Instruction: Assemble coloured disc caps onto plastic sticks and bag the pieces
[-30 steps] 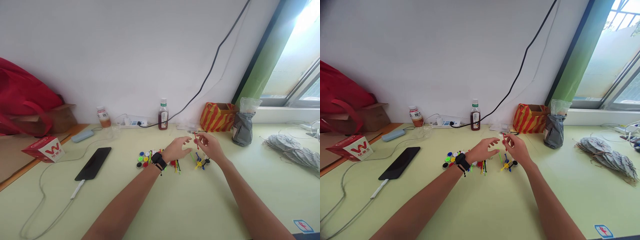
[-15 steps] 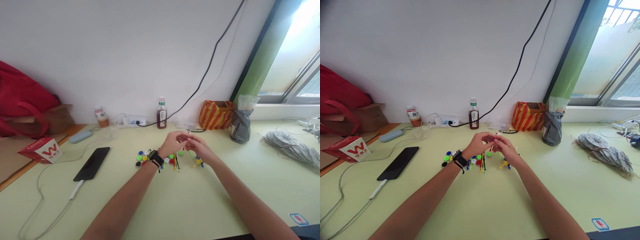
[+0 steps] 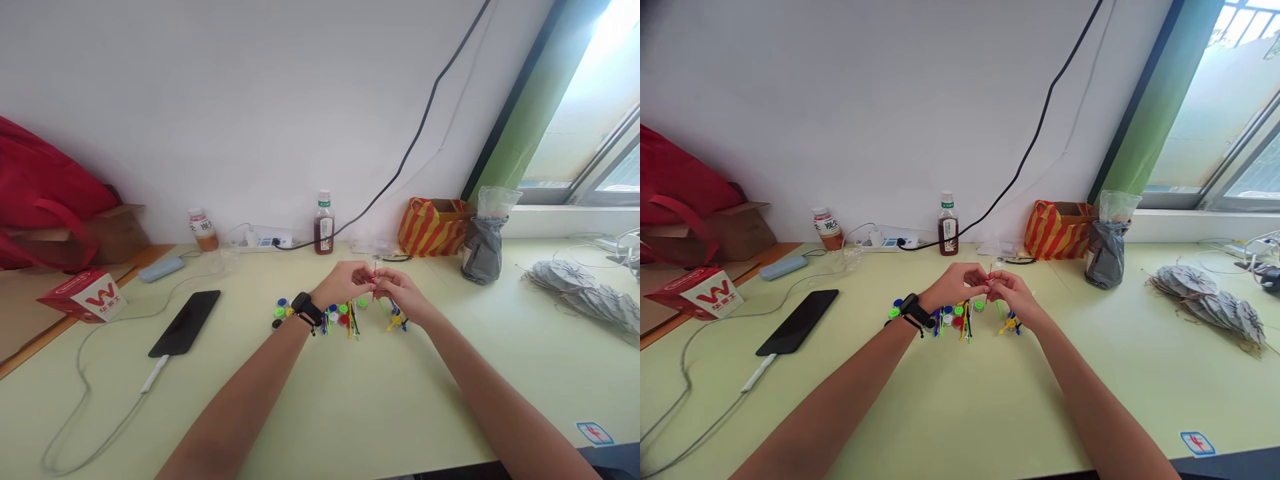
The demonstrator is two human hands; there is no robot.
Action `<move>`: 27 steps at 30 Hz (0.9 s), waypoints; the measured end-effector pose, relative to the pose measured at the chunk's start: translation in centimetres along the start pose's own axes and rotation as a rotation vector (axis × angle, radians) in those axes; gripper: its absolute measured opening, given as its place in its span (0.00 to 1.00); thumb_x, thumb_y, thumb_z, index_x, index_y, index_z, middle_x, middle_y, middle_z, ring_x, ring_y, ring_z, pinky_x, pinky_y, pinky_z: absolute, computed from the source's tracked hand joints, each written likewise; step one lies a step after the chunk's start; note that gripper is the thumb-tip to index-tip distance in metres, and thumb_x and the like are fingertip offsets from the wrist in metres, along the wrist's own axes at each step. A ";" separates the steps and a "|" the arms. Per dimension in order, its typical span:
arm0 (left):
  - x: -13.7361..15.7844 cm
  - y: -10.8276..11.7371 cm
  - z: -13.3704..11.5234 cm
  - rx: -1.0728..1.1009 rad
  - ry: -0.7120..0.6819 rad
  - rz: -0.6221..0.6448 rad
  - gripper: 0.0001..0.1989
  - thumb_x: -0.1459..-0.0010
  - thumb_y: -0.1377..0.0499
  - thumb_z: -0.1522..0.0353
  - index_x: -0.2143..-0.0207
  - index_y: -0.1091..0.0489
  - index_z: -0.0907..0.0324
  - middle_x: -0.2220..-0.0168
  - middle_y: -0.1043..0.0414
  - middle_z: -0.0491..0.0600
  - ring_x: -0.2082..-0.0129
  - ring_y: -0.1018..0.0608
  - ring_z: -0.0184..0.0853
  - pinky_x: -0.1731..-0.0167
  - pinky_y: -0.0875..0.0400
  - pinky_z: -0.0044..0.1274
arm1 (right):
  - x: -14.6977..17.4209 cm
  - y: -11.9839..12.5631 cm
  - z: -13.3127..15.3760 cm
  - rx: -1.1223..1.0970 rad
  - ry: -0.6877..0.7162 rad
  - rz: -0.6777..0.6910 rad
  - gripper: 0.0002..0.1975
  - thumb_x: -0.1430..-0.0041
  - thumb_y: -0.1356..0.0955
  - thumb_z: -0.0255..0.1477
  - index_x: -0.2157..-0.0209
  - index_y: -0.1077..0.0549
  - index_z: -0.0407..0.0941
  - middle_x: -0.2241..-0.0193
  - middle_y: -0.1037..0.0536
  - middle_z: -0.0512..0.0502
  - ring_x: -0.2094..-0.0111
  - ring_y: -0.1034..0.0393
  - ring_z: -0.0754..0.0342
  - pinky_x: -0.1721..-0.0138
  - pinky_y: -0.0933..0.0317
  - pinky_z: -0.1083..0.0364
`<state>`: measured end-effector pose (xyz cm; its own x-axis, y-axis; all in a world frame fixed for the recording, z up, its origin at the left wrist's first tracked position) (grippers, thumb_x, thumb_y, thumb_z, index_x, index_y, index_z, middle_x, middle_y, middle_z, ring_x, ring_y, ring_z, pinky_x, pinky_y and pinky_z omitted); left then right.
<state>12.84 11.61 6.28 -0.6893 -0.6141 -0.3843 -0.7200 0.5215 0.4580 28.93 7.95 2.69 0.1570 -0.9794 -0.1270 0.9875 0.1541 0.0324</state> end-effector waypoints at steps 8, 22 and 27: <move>0.4 -1.5 0.7 -0.308 0.043 0.054 0.06 0.44 0.37 0.67 0.70 0.30 0.59 0.70 0.24 0.46 0.70 0.23 0.32 0.69 0.31 0.23 | -0.2 0.9 -0.8 0.467 0.040 -0.081 0.12 0.45 0.37 0.32 0.62 0.25 0.46 0.76 0.27 0.52 0.76 0.35 0.55 0.73 0.41 0.56; 0.9 2.2 2.0 -0.535 0.224 0.131 0.14 0.51 0.31 0.64 0.61 0.21 0.56 0.58 0.20 0.51 0.56 0.21 0.42 0.60 0.29 0.25 | -0.2 6.3 -1.9 1.154 -0.116 -0.174 0.13 0.43 0.30 0.38 0.77 0.27 0.46 0.74 0.20 0.44 0.74 0.29 0.52 0.72 0.43 0.55; 1.6 6.3 2.5 -0.572 0.322 0.102 0.07 0.49 0.34 0.65 0.70 0.21 0.60 0.67 0.20 0.53 0.68 0.21 0.39 0.70 0.32 0.25 | 0.0 6.3 -2.7 1.180 -0.162 -0.102 0.10 0.48 0.27 0.34 0.79 0.27 0.47 0.73 0.20 0.45 0.72 0.28 0.51 0.73 0.45 0.55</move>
<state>6.98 15.43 6.52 -0.6292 -0.7710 -0.0989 -0.4351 0.2439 0.8667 35.20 9.29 0.23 -0.0090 -0.9983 -0.0582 0.3610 -0.0575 0.9308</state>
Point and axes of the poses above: each hand's wrist, its own x-axis away from the middle knuckle, its own y-axis out of the back of the hand, z = x × y, the point moved 4 cm from there along -x, towards the middle knuckle
